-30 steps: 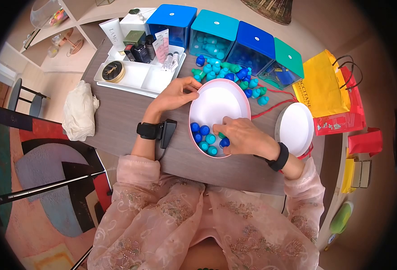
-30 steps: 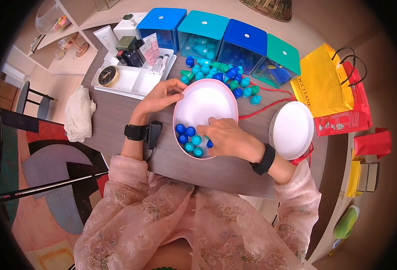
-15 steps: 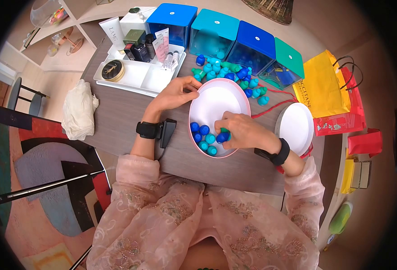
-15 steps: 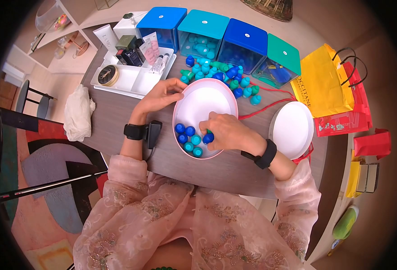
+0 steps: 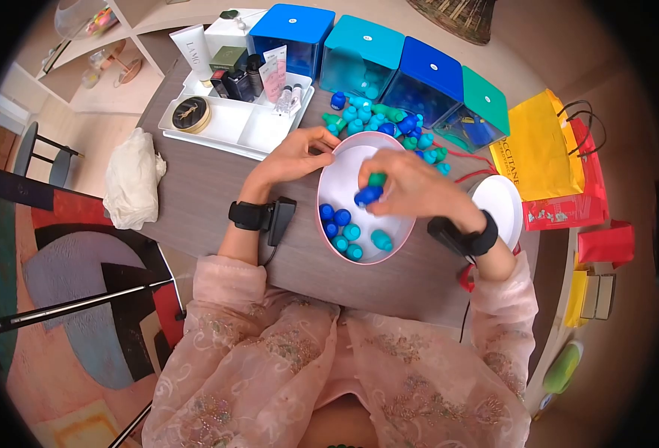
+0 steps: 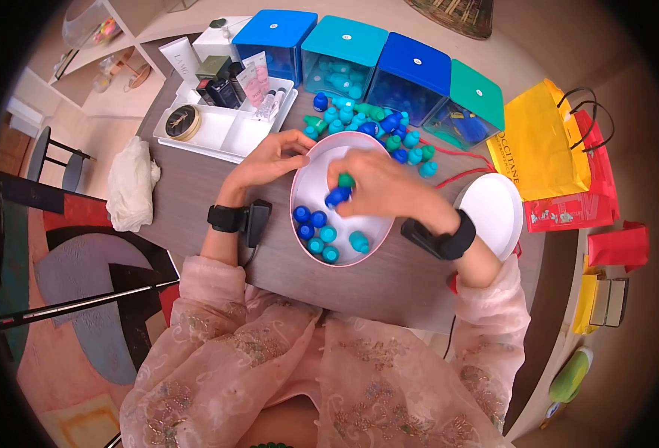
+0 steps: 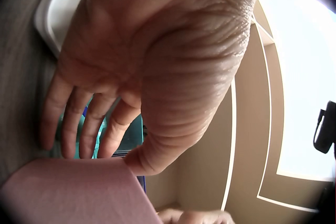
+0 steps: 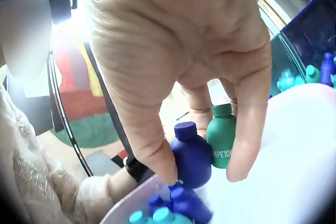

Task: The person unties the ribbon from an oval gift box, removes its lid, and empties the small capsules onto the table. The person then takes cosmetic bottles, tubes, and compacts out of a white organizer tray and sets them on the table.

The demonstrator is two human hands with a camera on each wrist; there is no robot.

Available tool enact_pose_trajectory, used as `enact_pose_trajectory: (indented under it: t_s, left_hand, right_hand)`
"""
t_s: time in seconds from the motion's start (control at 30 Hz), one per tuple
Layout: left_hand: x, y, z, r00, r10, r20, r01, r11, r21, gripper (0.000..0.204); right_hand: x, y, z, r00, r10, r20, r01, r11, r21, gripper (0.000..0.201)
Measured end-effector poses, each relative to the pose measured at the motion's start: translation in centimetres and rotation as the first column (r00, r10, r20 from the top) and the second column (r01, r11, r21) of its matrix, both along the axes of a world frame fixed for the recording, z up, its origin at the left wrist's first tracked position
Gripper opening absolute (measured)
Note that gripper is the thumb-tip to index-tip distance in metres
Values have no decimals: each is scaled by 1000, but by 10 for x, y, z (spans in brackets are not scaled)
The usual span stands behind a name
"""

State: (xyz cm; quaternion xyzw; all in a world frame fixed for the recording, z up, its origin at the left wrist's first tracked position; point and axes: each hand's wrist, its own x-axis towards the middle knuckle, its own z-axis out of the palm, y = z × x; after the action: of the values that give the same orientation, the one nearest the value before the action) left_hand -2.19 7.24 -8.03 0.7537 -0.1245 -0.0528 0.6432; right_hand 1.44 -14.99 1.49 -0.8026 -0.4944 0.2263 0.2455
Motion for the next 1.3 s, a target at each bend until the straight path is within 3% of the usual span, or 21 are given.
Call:
enact_pose_trajectory:
  t_s: [0.1, 0.17, 0.23, 0.33, 0.47, 0.7, 0.8, 0.87, 0.97, 1.0, 1.07, 1.13, 1.17, 1.23, 1.3]
  left_hand:
    - [2, -2, -3, 1000, 3, 27, -2, 999, -32, 27]
    - [3, -1, -4, 1000, 24, 6, -24, 1000, 5, 26]
    - [2, -2, -3, 1000, 13, 6, -13, 1000, -9, 25]
    - [3, -2, -6, 1000, 6, 24, -5, 999, -32, 25]
    - [2, 0, -4, 1000, -25, -1, 25, 999, -30, 26]
    - [1, -1, 0, 1000, -15, -18, 14, 1000, -24, 25]
    - [2, 0, -3, 1000, -19, -22, 19, 999, -27, 26]
    - [2, 0, -3, 1000, -27, -4, 26, 999, -30, 26]
    - [3, -1, -6, 999, -16, 27, 17, 999, -43, 26]
    - [3, -1, -7, 999, 2, 43, 0, 999, -52, 26]
    - [3, -1, -8, 999, 29, 25, -28, 999, -34, 25]
    - [2, 0, -9, 999, 52, 6, -52, 998, -21, 25]
    - [3, 0, -8, 999, 34, 31, -33, 999, -32, 25]
    - [2, -2, -7, 999, 5, 51, -3, 999, -46, 25]
    - [2, -2, -4, 999, 23, 36, -22, 999, -28, 26]
  right_hand:
    - [18, 18, 22, 988, -124, 89, 104, 974, 203, 23]
    - [33, 38, 22, 982, -190, 11, 183, 958, 218, 26]
    - [52, 58, 2, 954, -219, 204, 160, 949, 272, 28]
    - [77, 83, -34, 912, -230, 340, 169, 965, 202, 29]
    - [83, 100, -47, 920, -224, 320, 208, 974, 85, 34]
    - [83, 107, -56, 915, -170, 366, 174, 984, 23, 34]
    - [87, 103, -65, 894, -167, 415, 147, 986, 79, 33]
    - [84, 98, -62, 873, -166, 459, 66, 972, 225, 32]
    - [63, 81, -32, 877, -243, 414, 168, 963, 208, 28]
    - [62, 72, -32, 877, -197, 438, 82, 960, 268, 23]
    - [39, 54, -2, 970, -131, 205, 121, 991, 63, 22]
    - [17, 25, 14, 999, 42, -3, -42, 999, -11, 26]
    - [8, 14, 17, 992, 123, -29, -125, 990, -72, 29]
    - [-10, -5, 22, 990, 121, -78, -138, 954, -267, 41]
    - [-21, -22, 1, 986, 167, 8, -158, 948, -277, 40]
